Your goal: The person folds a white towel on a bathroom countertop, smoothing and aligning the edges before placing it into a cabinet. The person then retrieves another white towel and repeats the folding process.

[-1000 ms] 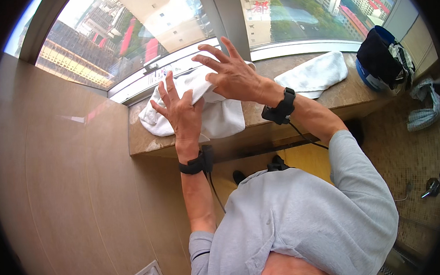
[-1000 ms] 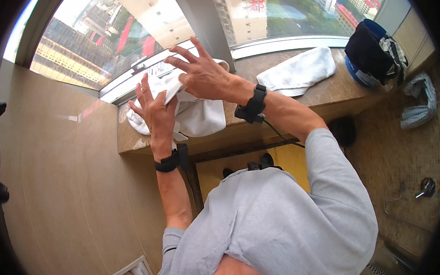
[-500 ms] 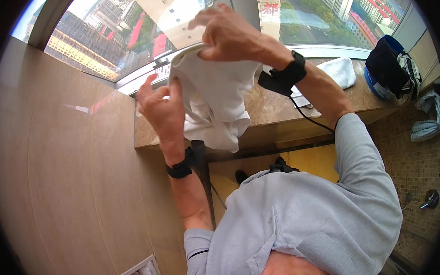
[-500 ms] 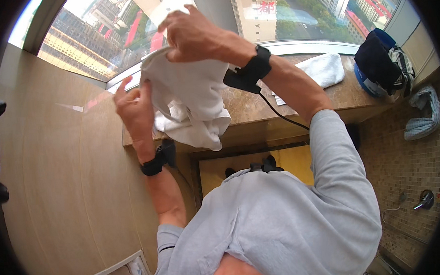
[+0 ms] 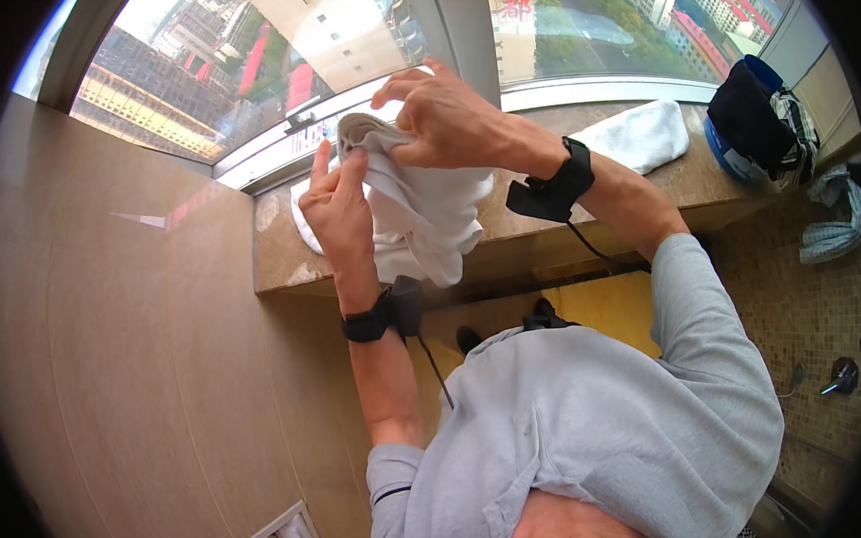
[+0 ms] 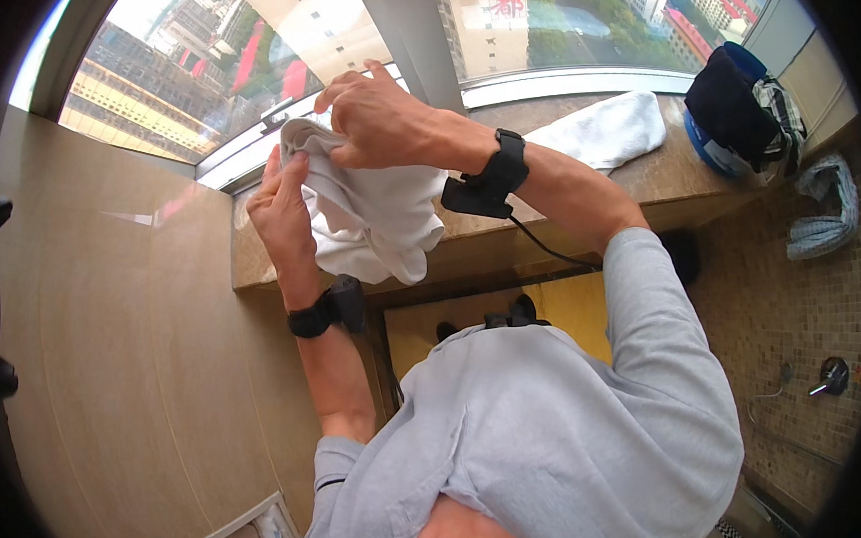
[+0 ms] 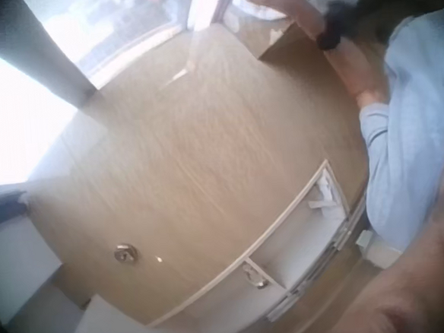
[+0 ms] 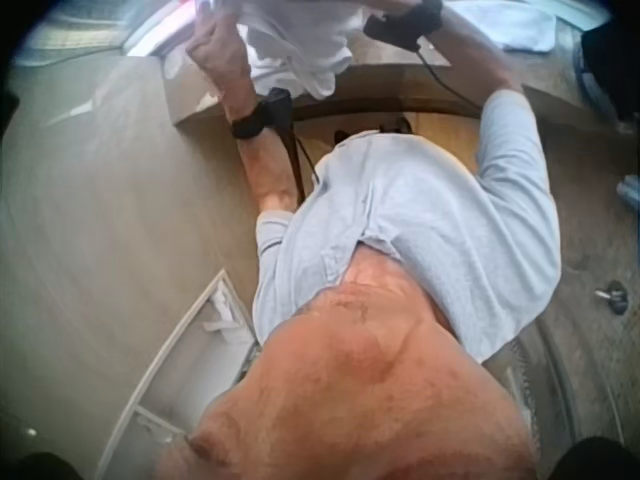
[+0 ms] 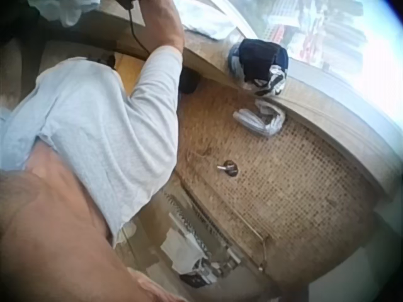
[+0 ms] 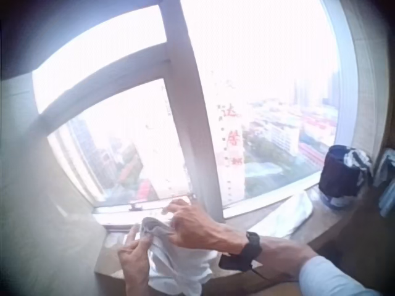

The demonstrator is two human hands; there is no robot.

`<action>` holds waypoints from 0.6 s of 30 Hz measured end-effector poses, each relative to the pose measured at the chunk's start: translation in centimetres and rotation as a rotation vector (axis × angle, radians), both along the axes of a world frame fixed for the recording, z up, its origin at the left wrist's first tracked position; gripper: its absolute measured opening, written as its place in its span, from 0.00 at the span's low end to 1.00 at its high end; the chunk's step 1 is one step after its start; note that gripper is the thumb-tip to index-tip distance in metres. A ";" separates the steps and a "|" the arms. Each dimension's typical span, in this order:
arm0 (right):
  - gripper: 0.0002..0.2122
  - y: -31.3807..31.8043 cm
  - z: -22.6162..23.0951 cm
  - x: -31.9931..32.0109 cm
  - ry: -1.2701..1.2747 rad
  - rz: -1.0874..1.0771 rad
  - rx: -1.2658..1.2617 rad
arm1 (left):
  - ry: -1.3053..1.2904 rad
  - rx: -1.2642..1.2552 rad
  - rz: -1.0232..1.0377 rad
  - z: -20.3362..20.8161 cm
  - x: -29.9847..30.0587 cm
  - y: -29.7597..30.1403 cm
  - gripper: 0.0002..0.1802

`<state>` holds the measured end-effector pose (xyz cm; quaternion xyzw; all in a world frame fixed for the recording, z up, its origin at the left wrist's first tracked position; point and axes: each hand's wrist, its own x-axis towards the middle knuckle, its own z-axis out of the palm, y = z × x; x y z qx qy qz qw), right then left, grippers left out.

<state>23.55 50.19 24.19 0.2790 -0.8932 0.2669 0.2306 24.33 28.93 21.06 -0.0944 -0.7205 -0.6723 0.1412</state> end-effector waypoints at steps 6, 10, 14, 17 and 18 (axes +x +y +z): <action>0.14 0.1 -0.5 0.3 -0.099 -0.025 -0.042 | -0.028 0.145 -0.004 -0.4 -0.2 1.3 0.25; 0.15 0.1 -1.8 0.4 -0.034 -0.063 0.018 | -0.153 0.380 -0.007 -0.7 -0.3 1.7 0.17; 0.15 0.1 -2.7 0.6 0.065 -0.077 0.018 | -0.127 0.413 0.002 -1.1 0.0 2.5 0.14; 0.16 0.1 -2.8 0.1 -0.083 -0.047 -0.094 | -0.043 0.298 0.052 -1.5 0.1 3.0 0.19; 0.16 0.2 -2.6 0.2 -0.159 -0.025 -0.111 | -0.023 0.253 0.045 -2.1 -0.1 2.5 0.21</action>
